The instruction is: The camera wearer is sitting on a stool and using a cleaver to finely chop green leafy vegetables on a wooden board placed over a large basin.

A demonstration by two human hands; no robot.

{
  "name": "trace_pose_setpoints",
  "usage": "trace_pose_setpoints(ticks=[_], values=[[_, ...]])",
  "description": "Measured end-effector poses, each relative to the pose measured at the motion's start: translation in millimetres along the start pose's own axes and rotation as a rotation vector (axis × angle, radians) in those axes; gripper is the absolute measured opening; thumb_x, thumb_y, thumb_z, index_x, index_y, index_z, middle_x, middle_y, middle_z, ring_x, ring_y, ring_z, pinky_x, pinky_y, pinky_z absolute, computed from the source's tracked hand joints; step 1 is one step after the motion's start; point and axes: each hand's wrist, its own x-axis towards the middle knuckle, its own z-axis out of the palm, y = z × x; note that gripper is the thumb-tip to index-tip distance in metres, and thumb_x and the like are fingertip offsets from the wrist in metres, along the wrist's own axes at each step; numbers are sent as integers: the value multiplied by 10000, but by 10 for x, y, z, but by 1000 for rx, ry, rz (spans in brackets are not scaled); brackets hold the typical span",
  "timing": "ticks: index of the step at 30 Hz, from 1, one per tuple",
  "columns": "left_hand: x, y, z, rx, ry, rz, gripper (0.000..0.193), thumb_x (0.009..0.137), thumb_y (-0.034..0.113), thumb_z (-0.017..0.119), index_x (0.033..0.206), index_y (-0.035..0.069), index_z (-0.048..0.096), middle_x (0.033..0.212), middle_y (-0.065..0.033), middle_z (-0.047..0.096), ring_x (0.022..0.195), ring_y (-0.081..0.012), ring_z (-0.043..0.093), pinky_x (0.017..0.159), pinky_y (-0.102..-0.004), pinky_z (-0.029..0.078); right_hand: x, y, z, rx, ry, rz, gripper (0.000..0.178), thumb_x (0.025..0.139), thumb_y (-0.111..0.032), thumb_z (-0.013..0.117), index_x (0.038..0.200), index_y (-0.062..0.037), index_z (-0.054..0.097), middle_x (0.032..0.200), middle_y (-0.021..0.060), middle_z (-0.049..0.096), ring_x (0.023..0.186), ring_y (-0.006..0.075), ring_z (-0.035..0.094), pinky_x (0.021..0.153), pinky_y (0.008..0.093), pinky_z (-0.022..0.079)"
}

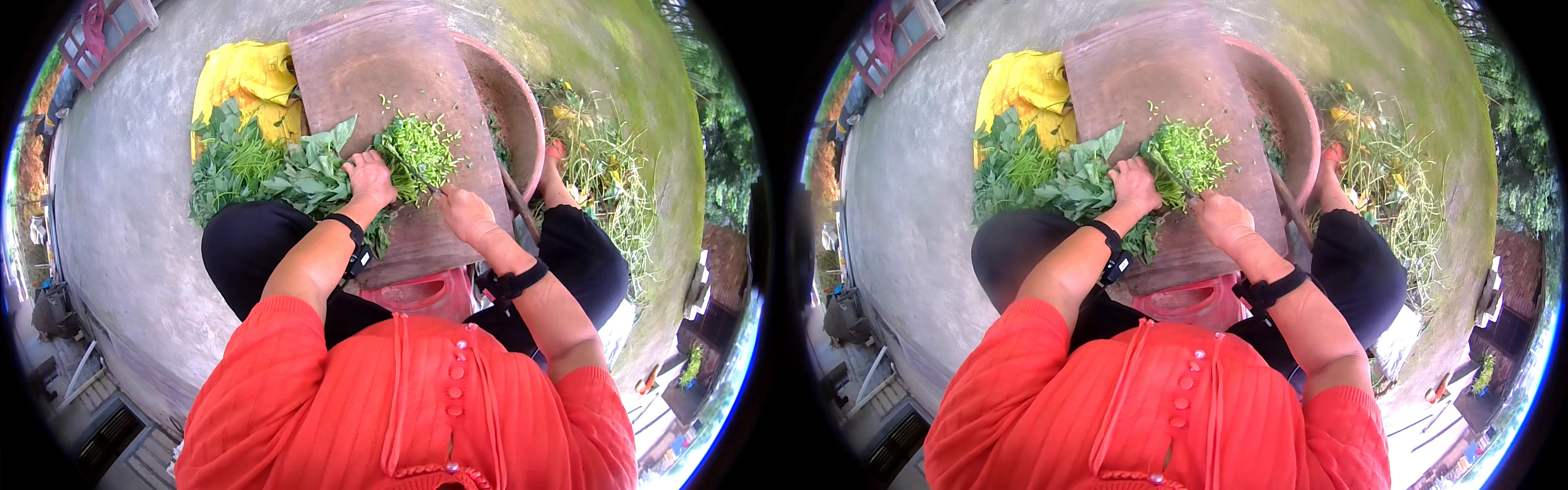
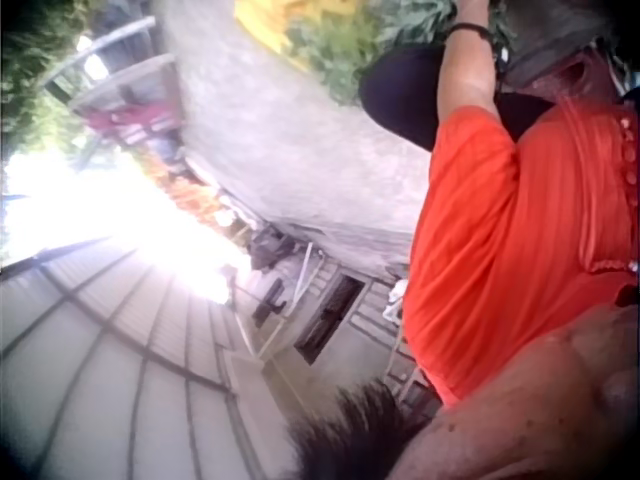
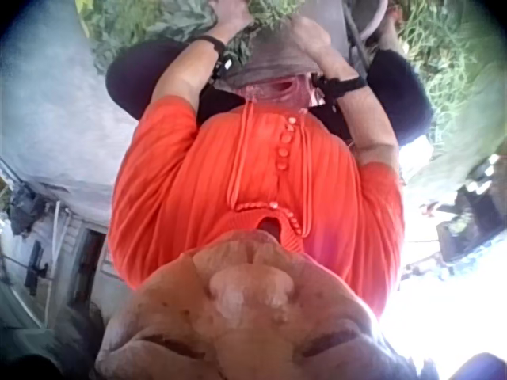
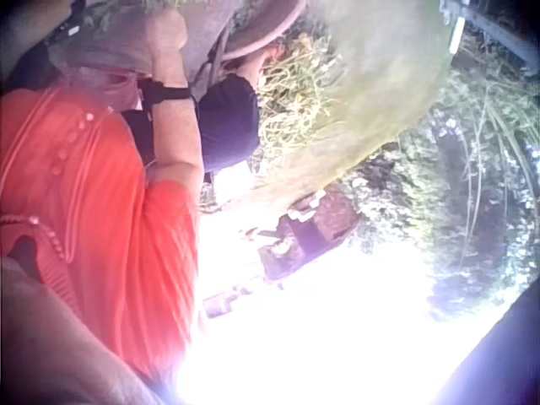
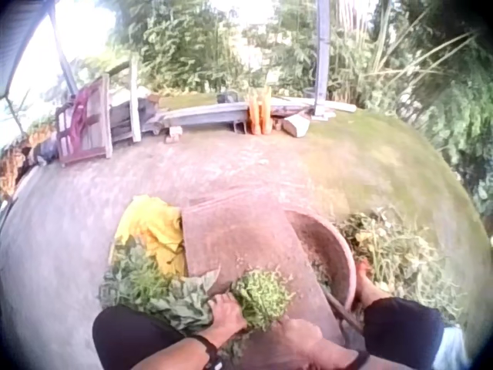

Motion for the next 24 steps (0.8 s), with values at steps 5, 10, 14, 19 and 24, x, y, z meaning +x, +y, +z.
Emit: trace_pose_setpoints(ticks=[5, 10, 14, 19, 24], values=[[63, -46, -3, -25, 90, 75, 687, 592, 254, 777, 1144, -56, 510, 1112, -180, 542, 1078, -346, 470, 913, -568, 352, 398, 23, -186, -118, -88, -41, 376, 921, -369, 472, 1112, -96, 647, 1127, 196, 654, 1078, 374, 612, 922, 478, 472], [57, 8, 8, -23, 48, 87, 737, 633, 313, 753, 1216, -68, 512, 1144, -185, 547, 1113, -358, 460, 949, -582, 339, 611, 47, 98, -86, 3, 18, 378, 925, -369, 462, 1075, -89, 666, 1142, 186, 654, 1077, 357, 620, 924, 473, 474], [55, -44, 63, 4, 71, 73, 684, 659, 292, 723, 1204, -68, 521, 1127, -184, 542, 1086, -358, 461, 925, -581, 345, 529, -89, -84, -122, -35, -16, 386, 931, -385, 458, 1102, -108, 666, 1153, 182, 650, 1095, 357, 610, 929, 471, 471], [34, -52, 73, 34, 118, 105, 623, 683, 268, 683, 1166, -95, 530, 1085, -203, 541, 1040, -359, 459, 862, -571, 348, 198, -185, -278, -232, -100, -9, 390, 938, -384, 447, 1112, -106, 657, 1145, 193, 648, 1115, 357, 597, 933, 479, 462], [55, -54, 9, -17, 152, 125, 591, 644, 236, 706, 1119, -70, 534, 1080, -174, 544, 1048, -335, 462, 871, -538, 342, 469, -185, -177, -152, -118, 36, 396, 940, -395, 446, 1119, -110, 653, 1164, 168, 648, 1115, 344, 601, 935, 474, 462]])
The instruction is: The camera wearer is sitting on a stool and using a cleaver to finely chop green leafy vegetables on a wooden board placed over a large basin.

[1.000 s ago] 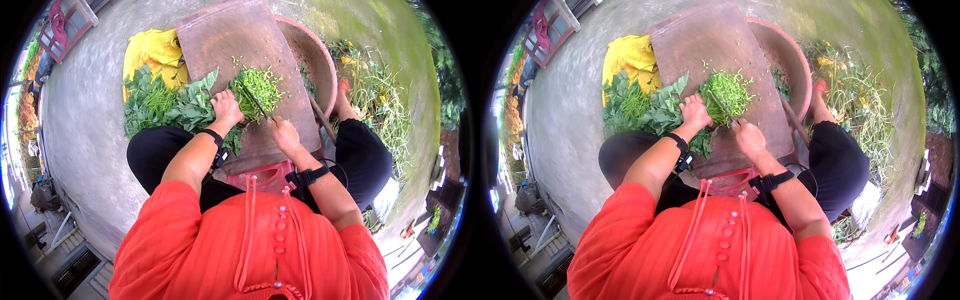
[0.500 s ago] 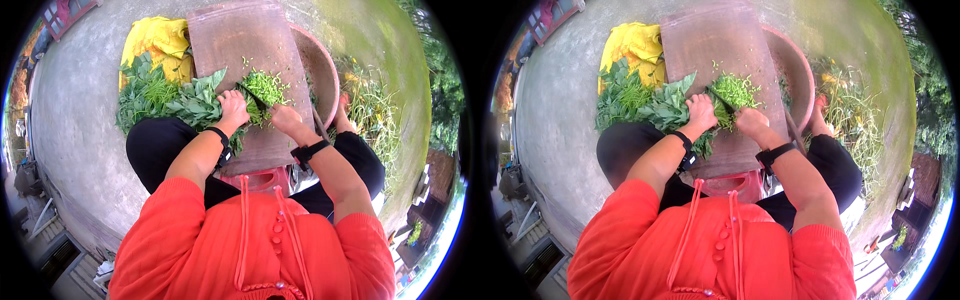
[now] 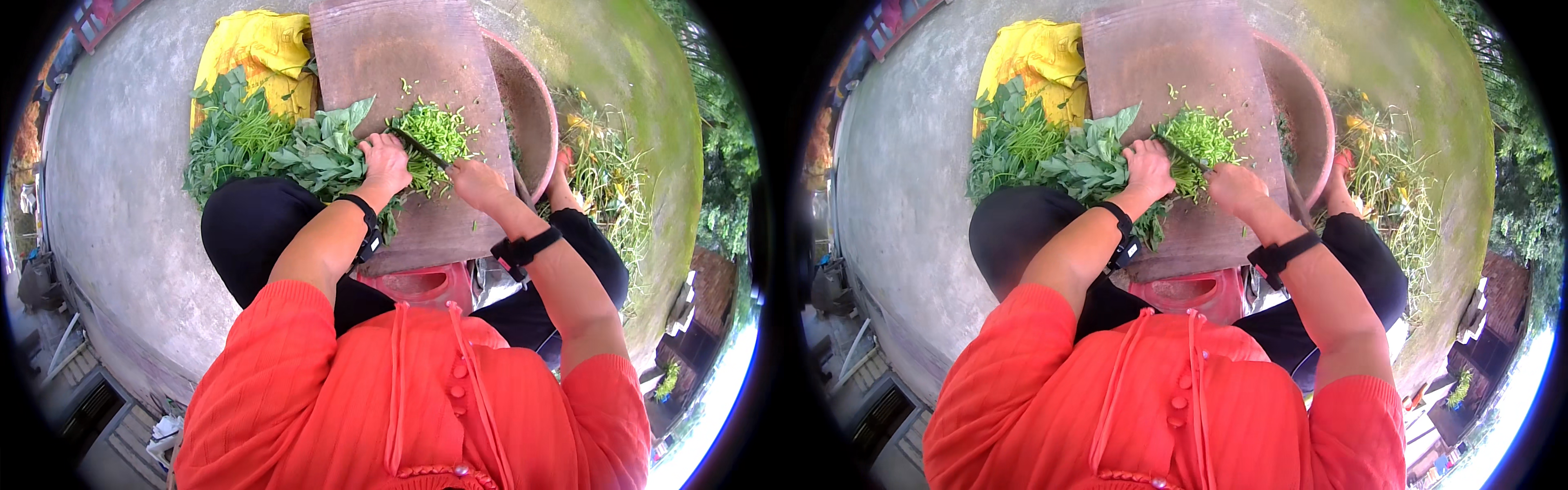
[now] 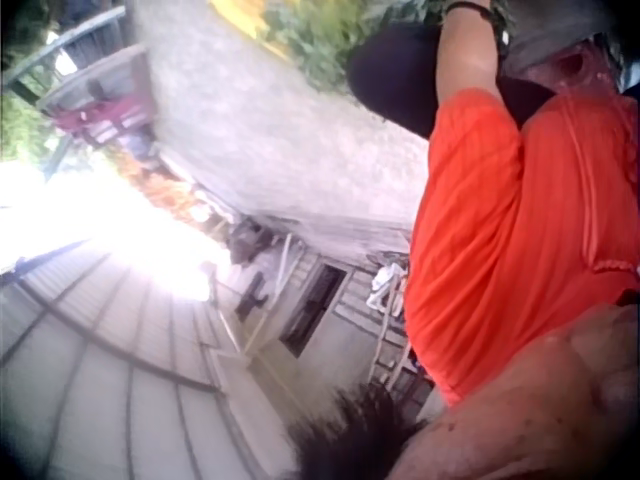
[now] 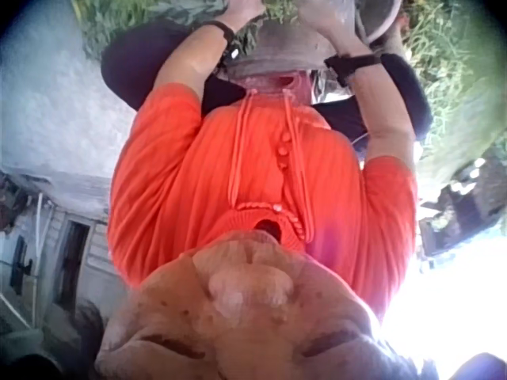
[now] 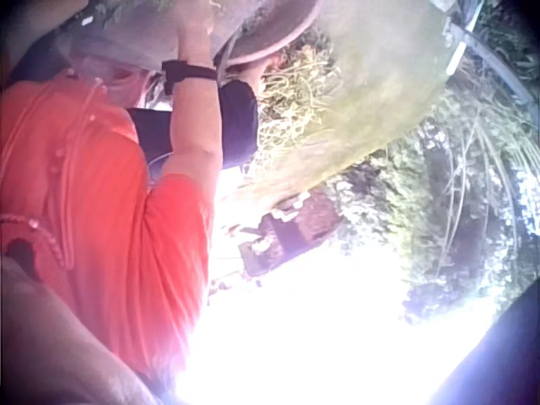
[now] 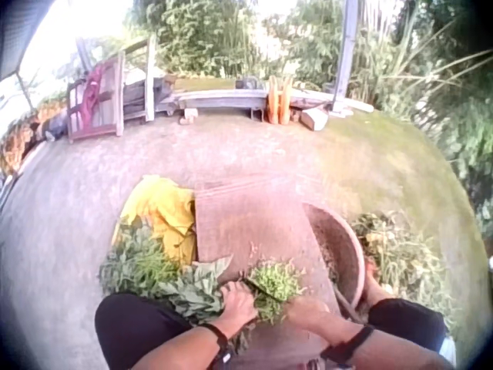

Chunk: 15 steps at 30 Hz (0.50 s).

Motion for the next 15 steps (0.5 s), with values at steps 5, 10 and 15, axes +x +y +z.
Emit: trace_pose_setpoints(ticks=[5, 10, 15], values=[[-22, 152, -52, -38, -67, -104, 712, 651, 271, 749, 1229, -52, 487, 1141, -163, 525, 1139, -345, 441, 945, -554, 329, 284, 130, 311, 60, 92, -1, 392, 943, -418, 447, 1114, -121, 635, 1118, 177, 656, 1064, 366, 613, 899, 497, 469], [-169, 105, 58, -43, -185, -293, 743, 658, 294, 758, 1235, -50, 443, 1191, -185, 477, 1152, -333, 410, 919, -575, 346, -373, -10, 291, 89, 107, -42, 385, 955, -395, 448, 1139, -106, 624, 1087, 218, 649, 1037, 418, 598, 884, 512, 462], [-139, 155, 2, -75, -107, -297, 727, 642, 268, 772, 1208, -45, 438, 1172, -180, 484, 1140, -337, 422, 911, -576, 351, -740, 346, 735, 272, 161, -5, 371, 958, -386, 431, 1135, -100, 585, 975, 265, 656, 958, 455, 616, 855, 533, 468]])
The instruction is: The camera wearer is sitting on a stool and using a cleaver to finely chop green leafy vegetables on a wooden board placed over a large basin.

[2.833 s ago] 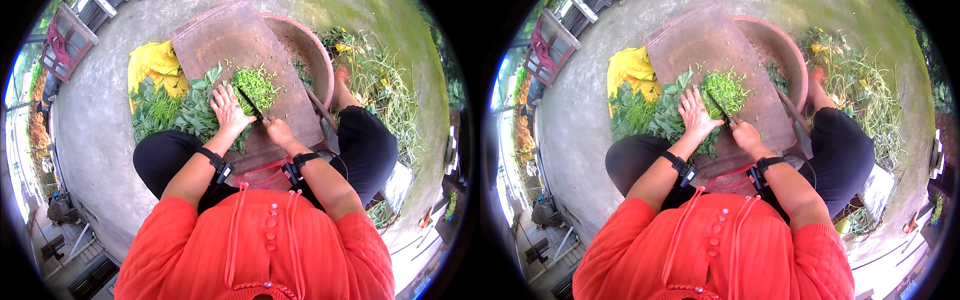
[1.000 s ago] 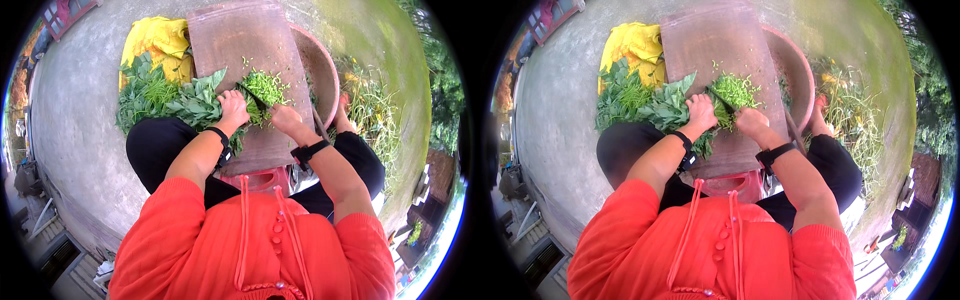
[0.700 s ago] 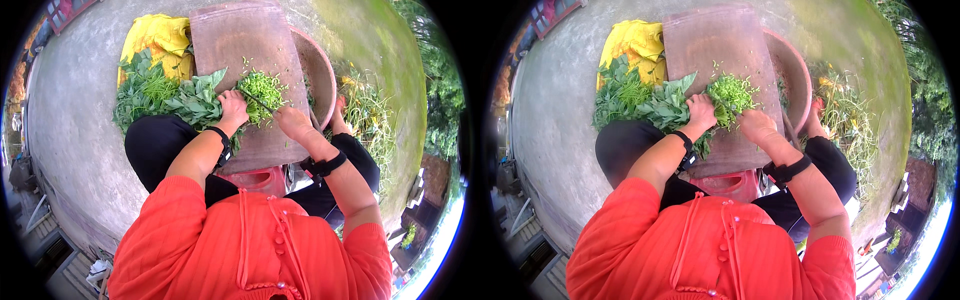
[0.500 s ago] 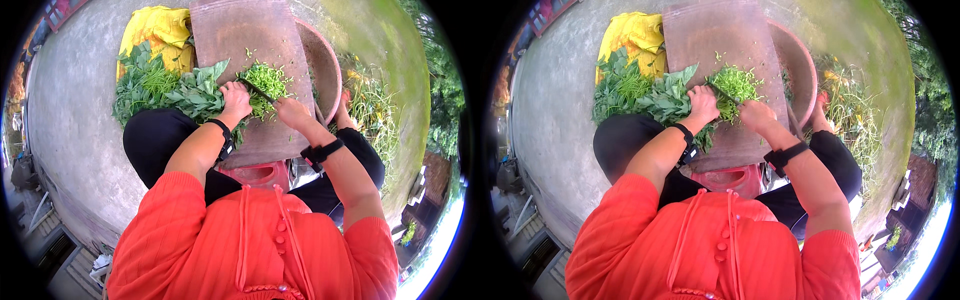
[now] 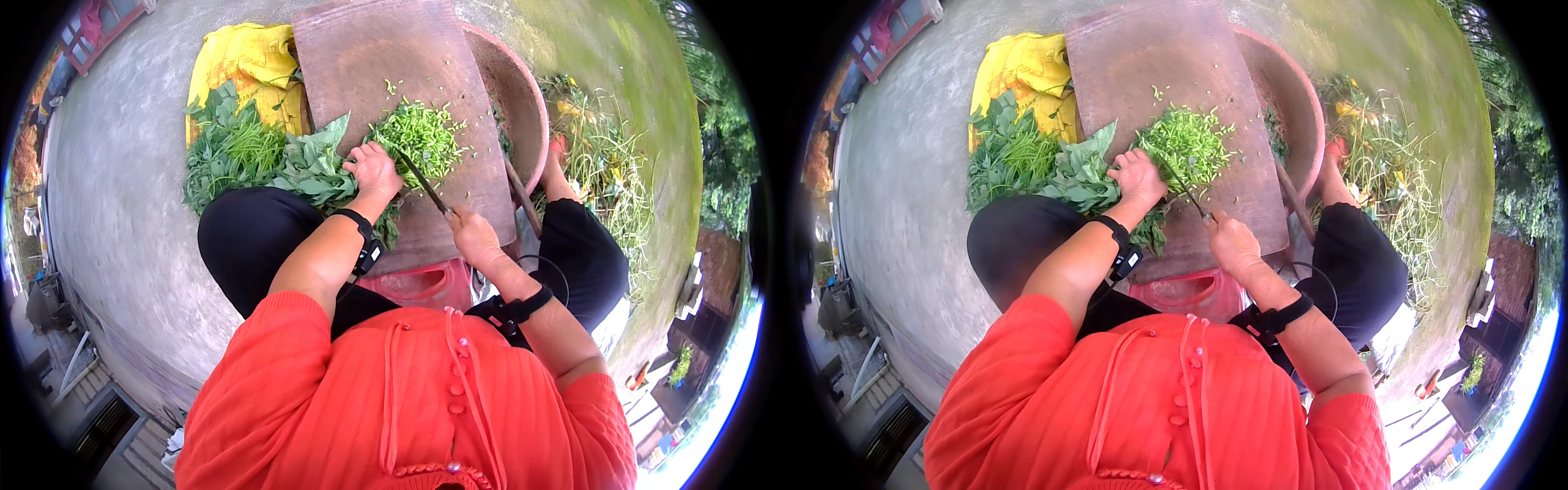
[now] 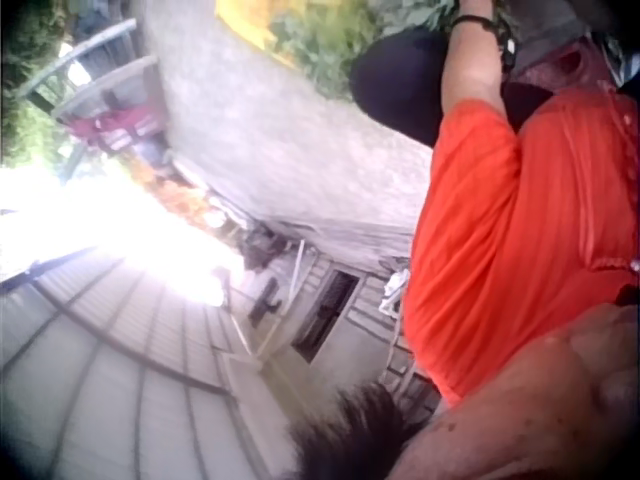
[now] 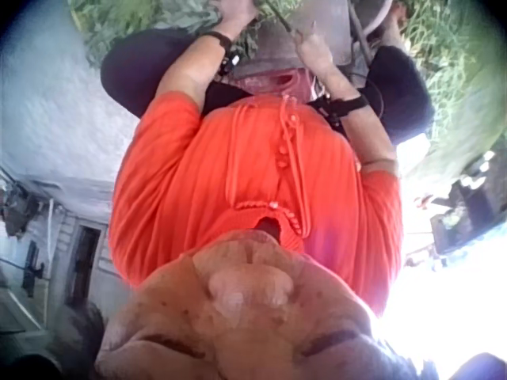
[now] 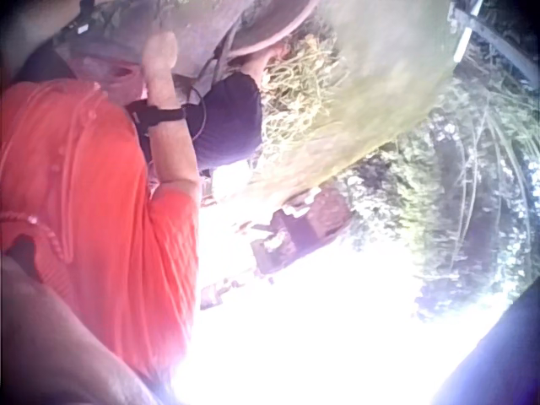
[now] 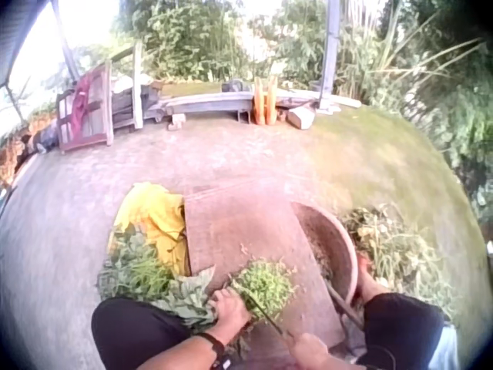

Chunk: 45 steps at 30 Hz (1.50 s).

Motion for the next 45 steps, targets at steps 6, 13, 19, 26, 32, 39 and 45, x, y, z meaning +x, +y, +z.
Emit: trace_pose_setpoints(ticks=[6, 13, 19, 26, 32, 39, 45], values=[[104, -17, 72, 23, 69, 11, 712, 592, 259, 785, 1167, -34, 483, 1142, -169, 514, 1121, -330, 454, 884, -594, 373, 413, -38, 398, 38, 32, 16, 368, 961, -377, 431, 1171, -108, 571, 959, 256, 666, 945, 451, 623, 843, 527, 476], [38, 4, -11, -20, -24, 23, 705, 646, 289, 783, 1201, -16, 473, 1180, -145, 514, 1164, -316, 451, 944, -589, 372, 676, -131, 158, 176, -59, -17, 398, 954, -381, 446, 1159, -68, 581, 1053, 280, 635, 1017, 456, 593, 881, 530, 459], [45, 4, 18, 39, -8, -29, 694, 657, 277, 765, 1210, -15, 465, 1171, -139, 514, 1159, -302, 452, 941, -581, 370, -36, -81, 185, 81, -8, -12, 370, 963, -357, 433, 1137, -60, 571, 938, 285, 650, 938, 469, 612, 838, 549, 464], [82, 21, 41, -28, 25, 37, 675, 605, 258, 761, 1160, -9, 482, 1149, -157, 511, 1123, -318, 452, 920, -572, 358, 606, -30, 638, 205, 103, -6, 362, 968, -355, 417, 1122, -67, 571, 915, 298, 643, 929, 470, 611, 826, 550, 463], [81, -10, 7, -72, 37, 108, 731, 518, 303, 832, 1116, 13, 527, 1113, -139, 540, 1122, -303, 461, 928, -502, 372, 850, 36, 342, 296, 3, -8, 387, 962, -375, 429, 1113, -52, 581, 966, 301, 632, 970, 467, 595, 843, 538, 459], [8, 84, -53, -61, -4, 203, 1120, 462, 402, 893, 1359, -19, 371, 1218, -152, 475, 1177, -325, 409, 993, -469, 316, 151, -5, -14, 25, 48, -70, 363, 960, -378, 446, 1103, -74, 583, 959, 277, 648, 946, 449, 615, 839, 540, 468], [4, -9, -184, 35, -191, 176, 1020, 528, 401, 867, 1331, -30, 409, 1209, -165, 460, 1211, -334, 380, 1005, -465, 306, 223, -59, -238, -132, -36, -44, 343, 961, -346, 428, 1109, -85, 596, 1016, 248, 662, 991, 427, 624, 867, 521, 481]])
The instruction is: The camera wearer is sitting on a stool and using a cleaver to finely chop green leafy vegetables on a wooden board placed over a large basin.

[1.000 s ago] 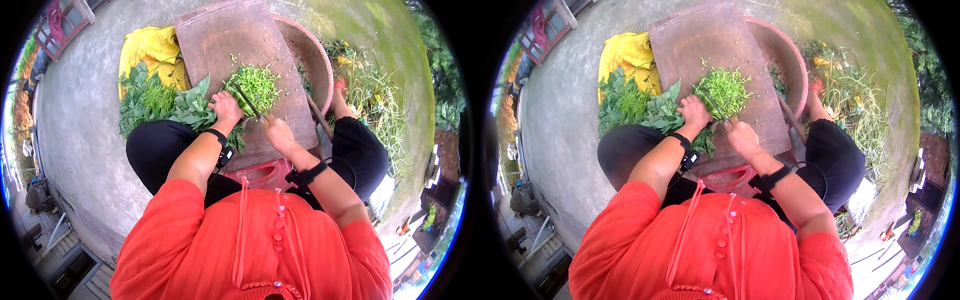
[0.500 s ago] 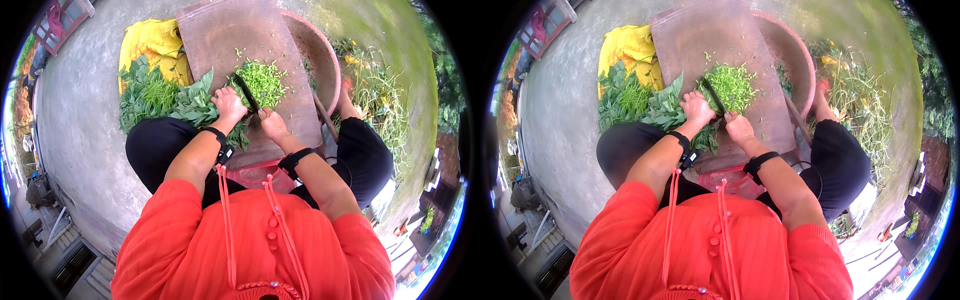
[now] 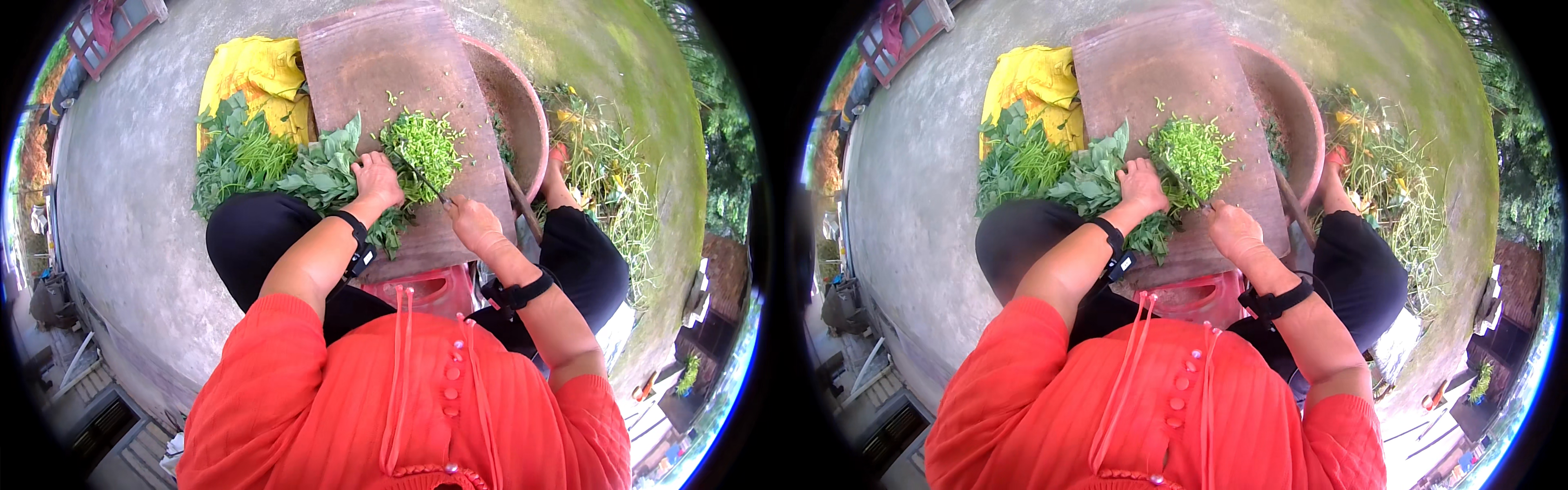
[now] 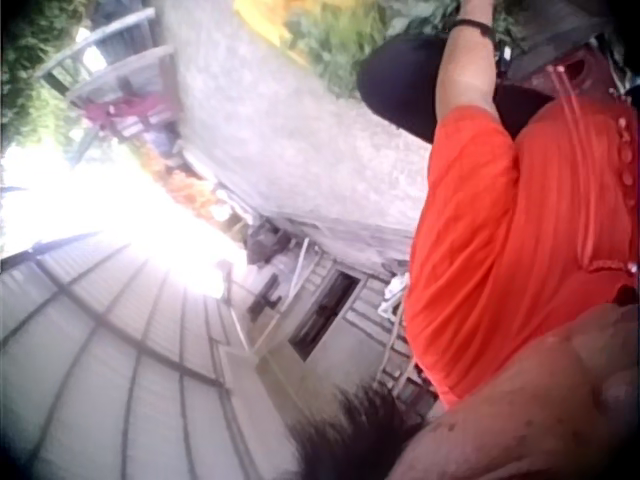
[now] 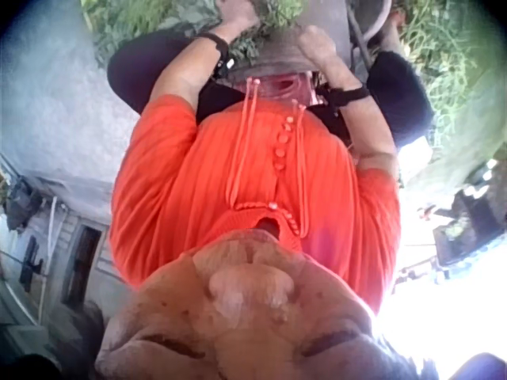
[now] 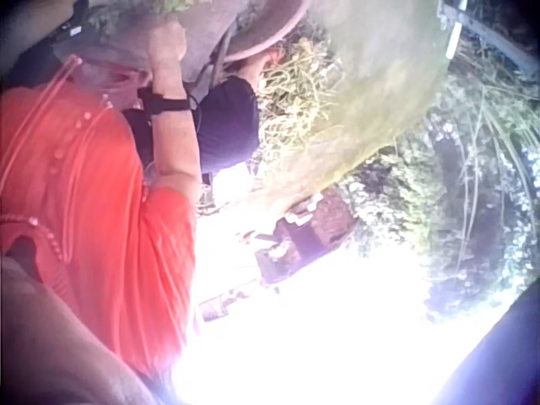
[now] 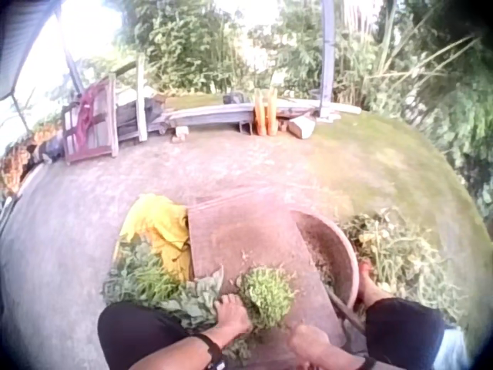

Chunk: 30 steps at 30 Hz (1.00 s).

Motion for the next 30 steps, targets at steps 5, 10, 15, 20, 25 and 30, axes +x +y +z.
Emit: trace_pose_setpoints(ticks=[5, 10, 15, 20, 25, 30], values=[[32, -35, 141, 37, 166, 54, 647, 610, 258, 754, 1121, -83, 549, 1112, -176, 499, 1090, -342, 424, 942, -497, 312, 133, -179, -205, -108, -90, 15, 367, 945, -367, 441, 1129, -98, 610, 1094, 216, 658, 1035, 395, 624, 892, 505, 473], [17, 18, 194, 47, 228, 138, 607, 618, 262, 734, 1093, -85, 585, 1096, -192, 517, 1082, -362, 433, 922, -527, 315, 723, -158, -15, -70, -65, 50, 404, 948, -412, 432, 1142, -125, 640, 1138, 176, 656, 1088, 374, 605, 912, 470, 472], [14, -23, 126, 93, 97, 102, 601, 635, 284, 721, 1107, -64, 589, 1102, -200, 524, 1092, -360, 435, 933, -551, 307, 593, -236, -7, -82, -26, 23, 392, 944, -416, 454, 1133, -124, 633, 1103, 196, 663, 1062, 390, 614, 902, 492, 471], [-31, -54, 125, 32, 97, 119, 611, 645, 286, 726, 1112, -80, 583, 1080, -186, 509, 1075, -355, 434, 939, -554, 299, 1, -319, -242, -156, -41, 7, 364, 944, -384, 463, 1130, -113, 621, 1065, 215, 666, 1025, 409, 624, 890, 522, 470], [-1, -73, 147, 35, 207, 147, 568, 621, 275, 740, 1043, -86, 619, 1066, -190, 505, 1052, -359, 441, 850, -517, 328, 216, -279, -159, -156, -69, 45, 372, 951, -384, 440, 1135, -117, 621, 1075, 207, 666, 1043, 400, 619, 898, 513, 468], [2, 37, 150, 12, 155, 44, 608, 635, 295, 751, 1115, -30, 570, 1115, -162, 507, 1103, -311, 455, 923, -523, 339, 727, -256, 143, -80, -16, 47, 382, 949, -397, 438, 1127, -118, 627, 1092, 199, 663, 1046, 391, 620, 895, 513, 471]])
